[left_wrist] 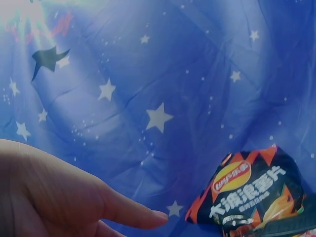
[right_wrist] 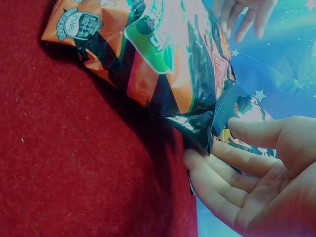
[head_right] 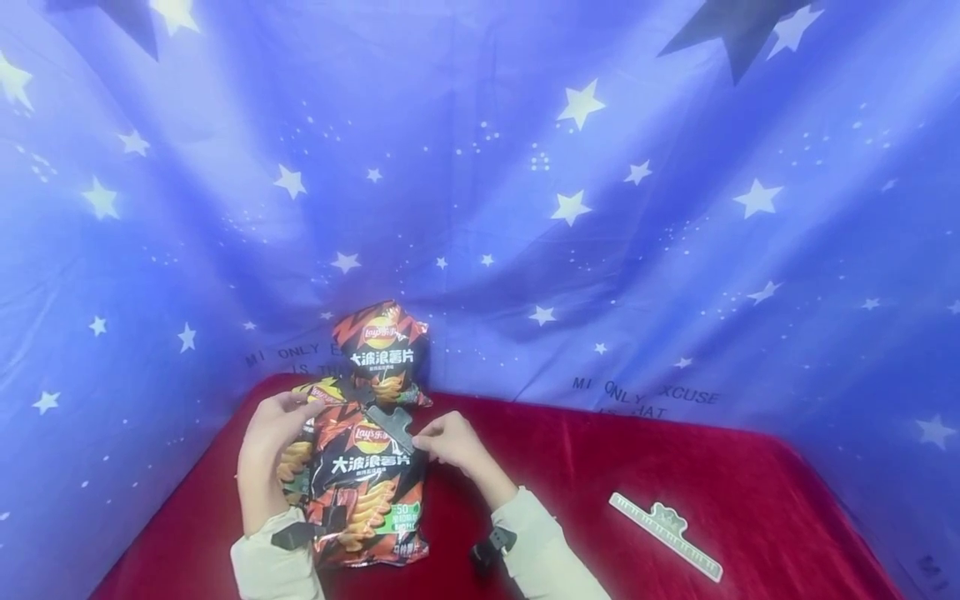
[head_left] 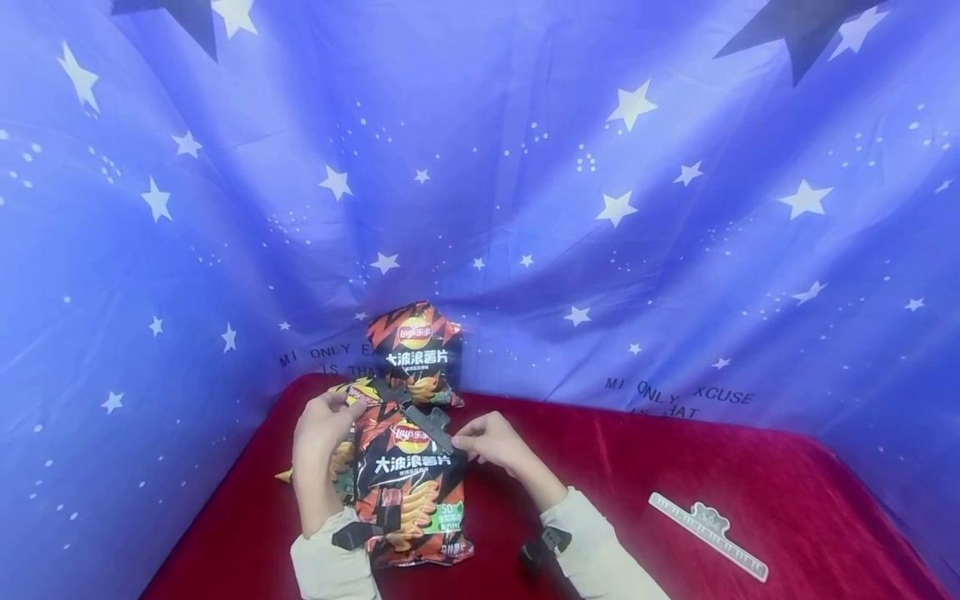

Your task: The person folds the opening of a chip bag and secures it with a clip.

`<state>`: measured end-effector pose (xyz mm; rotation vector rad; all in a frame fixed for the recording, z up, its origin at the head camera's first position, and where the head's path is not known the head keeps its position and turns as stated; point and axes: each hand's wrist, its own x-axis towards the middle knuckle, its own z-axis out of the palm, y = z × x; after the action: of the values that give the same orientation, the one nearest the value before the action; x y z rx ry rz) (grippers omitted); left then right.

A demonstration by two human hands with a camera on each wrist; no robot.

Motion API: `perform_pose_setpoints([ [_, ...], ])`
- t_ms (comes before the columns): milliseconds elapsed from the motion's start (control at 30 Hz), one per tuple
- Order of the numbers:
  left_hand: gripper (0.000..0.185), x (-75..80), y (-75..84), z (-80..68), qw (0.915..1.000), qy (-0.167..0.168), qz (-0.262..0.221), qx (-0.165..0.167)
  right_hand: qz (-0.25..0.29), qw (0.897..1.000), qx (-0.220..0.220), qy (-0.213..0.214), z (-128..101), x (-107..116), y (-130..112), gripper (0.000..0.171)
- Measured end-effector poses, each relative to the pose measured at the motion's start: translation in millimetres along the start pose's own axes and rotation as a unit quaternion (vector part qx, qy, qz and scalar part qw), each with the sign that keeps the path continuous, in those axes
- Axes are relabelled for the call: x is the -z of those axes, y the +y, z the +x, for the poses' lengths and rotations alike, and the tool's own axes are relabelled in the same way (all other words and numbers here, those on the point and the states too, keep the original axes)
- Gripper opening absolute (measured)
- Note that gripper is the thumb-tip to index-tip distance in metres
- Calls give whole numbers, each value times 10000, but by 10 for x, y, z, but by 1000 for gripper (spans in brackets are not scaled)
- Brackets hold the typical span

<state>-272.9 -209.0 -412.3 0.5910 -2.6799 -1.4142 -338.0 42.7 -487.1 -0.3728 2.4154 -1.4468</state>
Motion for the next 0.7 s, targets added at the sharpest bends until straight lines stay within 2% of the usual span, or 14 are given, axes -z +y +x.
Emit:
perform_pose_setpoints([
  [167,58,-42,86,-15,9988,340,-79,-342,-133,9999,15,105,-18,31,7,21],
  [367,62,59,263,-24,9962,286,-365,-734,-340,9982,266,415,25,167,-81,22],
  [500,68,180,430,27,9924,110,-848,-886,143,9979,357,520,99,291,-231,24],
  [600,72,234,537,134,9850,-90,-1436,-948,656,9952,303,665,179,378,-342,29],
  [700,76,243,595,264,9760,-291,-1989,-839,1148,9894,181,873,272,445,-418,33],
])
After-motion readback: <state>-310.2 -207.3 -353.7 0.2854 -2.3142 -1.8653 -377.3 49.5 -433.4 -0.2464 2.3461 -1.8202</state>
